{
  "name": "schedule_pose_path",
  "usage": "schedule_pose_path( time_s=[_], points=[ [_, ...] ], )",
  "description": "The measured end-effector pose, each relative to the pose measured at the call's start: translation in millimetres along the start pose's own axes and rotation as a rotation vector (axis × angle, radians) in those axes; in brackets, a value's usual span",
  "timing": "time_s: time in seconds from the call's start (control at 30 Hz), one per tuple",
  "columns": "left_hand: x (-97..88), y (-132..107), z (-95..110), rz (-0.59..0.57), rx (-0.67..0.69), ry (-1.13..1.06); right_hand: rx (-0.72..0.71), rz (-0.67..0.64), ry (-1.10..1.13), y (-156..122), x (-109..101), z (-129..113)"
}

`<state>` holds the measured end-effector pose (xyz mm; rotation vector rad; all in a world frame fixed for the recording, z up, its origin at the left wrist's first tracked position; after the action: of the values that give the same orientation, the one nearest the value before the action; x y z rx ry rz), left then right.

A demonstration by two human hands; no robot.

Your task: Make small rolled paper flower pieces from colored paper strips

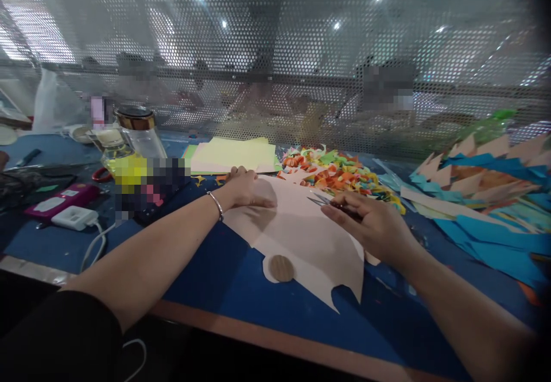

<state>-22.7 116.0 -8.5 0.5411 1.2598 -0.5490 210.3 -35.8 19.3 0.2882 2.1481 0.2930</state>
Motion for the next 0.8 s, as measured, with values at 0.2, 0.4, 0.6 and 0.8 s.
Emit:
schedule_pose_path(
  time_s=[0.2,0.4,0.6,0.8],
  points=[
    [-5.3,-2.7,1.8,-0.014,-0.083,0.1,0.01,-0.044,-0.009,0.7,1.5,-2.4],
    [-6.6,1.4,-1.0,-0.052,-0.124,0.097,0.018,-0.029,0.023,-0.4,0.3,-3.1],
    [-6.9,-0.9,-0.3,-0.04,-0.114,-0.048,0.031,-0.061,0.043,-2.2,5.5,-2.7],
    [-4.2,-2.5,2.8,0.045,0.001,-0.265,0.039,-0.11,0.044,-4.6,9.1,-2.1]
  ],
)
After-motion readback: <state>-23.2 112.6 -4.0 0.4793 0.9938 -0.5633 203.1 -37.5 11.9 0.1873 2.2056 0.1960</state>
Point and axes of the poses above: each hand's wrist, its own y-axis towards the middle knuckle, its own x-axis out of the palm, z = x × y, the point moved 4 cm from there along y, towards the middle knuckle, and after that the axes turned 10 degrees about x, right-handed, at the moved point
